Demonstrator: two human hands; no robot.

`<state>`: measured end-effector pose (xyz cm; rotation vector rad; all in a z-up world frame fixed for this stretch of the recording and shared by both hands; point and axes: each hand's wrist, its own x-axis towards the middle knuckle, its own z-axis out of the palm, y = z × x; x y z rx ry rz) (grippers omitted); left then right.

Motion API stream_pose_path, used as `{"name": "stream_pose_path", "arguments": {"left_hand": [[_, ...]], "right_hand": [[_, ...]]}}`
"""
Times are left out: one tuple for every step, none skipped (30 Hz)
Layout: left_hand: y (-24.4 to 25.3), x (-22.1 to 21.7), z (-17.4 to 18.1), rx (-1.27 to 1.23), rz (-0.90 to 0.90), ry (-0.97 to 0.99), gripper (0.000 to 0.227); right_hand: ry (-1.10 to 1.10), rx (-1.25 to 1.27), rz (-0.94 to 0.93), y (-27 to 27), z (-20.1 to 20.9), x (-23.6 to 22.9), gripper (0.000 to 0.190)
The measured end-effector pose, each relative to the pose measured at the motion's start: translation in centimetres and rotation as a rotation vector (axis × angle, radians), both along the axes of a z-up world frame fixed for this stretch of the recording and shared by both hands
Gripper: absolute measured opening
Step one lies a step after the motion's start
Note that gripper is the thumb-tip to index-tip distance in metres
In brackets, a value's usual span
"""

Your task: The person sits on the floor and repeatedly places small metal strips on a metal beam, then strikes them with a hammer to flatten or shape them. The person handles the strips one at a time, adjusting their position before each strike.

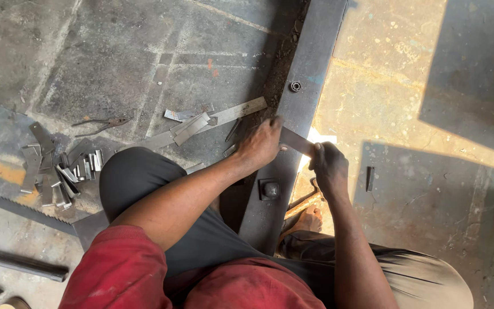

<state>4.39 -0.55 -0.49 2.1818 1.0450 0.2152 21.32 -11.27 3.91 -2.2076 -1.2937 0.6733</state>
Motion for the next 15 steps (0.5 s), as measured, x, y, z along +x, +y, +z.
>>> {"name": "stream_pose_path", "arguments": {"left_hand": [[0.2,-0.2,-0.3,0.043,0.023,0.0,0.07],[0.2,-0.5,-0.7,0.088,0.05,-0.004,0.085],[0.1,-0.8,-0.9,0.055,-0.028,0.076,0.081],[-0.1,-0.9,-1.0,0.026,-0.105,0.155,0.077],[-0.4,-1.1,-1.1,-0.002,-0.183,0.235,0.074],[-1.0,-1.3,-1.0,-0.014,-0.268,0.212,0.078],[-1.8,-1.5,-1.0,-0.027,-0.352,0.189,0.082],[-2.6,-1.7,-1.0,-0.077,-0.419,0.257,0.076],[-3.4,-2.0,-1.0,-0.127,-0.487,0.326,0.07],[-4.2,-2.1,-1.1,-0.131,-0.519,0.321,0.072],[-4.9,-2.1,-1.2,-0.135,-0.552,0.316,0.074],[-5.6,-2.1,-1.4,-0.139,-0.581,0.31,0.075],[-6.1,-2.1,-1.6,-0.124,-0.57,0.291,0.072],[-6.5,-2.1,-1.9,-0.108,-0.558,0.272,0.069],[-6.6,-2.1,-2.3,-0.092,-0.547,0.253,0.066]], "right_hand": [[0.145,-0.018,-0.093,-0.1,-1.0,0.2,0.041],[0.288,-0.034,-0.18,-0.1,-2.0,0.5,0.039],[0.43,-0.049,-0.268,-0.1,-3.1,0.8,0.037],[0.492,-0.018,-0.275,0.0,-4.1,1.2,0.034],[0.554,0.014,-0.282,0.2,-5.3,1.4,0.032],[0.617,0.046,-0.291,0.4,-6.5,1.6,0.029],[0.547,-0.028,-0.276,0.5,-7.6,1.7,0.027],[0.477,-0.104,-0.26,0.6,-8.8,1.6,0.025],[0.408,-0.18,-0.244,0.6,-9.9,1.5,0.023],[0.255,-0.194,-0.157,0.7,-10.7,1.4,0.025],[0.103,-0.207,-0.069,0.8,-11.3,1.3,0.027],[-0.05,-0.218,0.023,1.1,-11.6,1.2,0.03],[-0.056,-0.274,0.031,1.4,-11.7,1.0,0.032],[-0.062,-0.329,0.039,1.8,-11.6,0.8,0.034],[-0.068,-0.385,0.047,2.2,-11.2,0.5,0.036]]}}
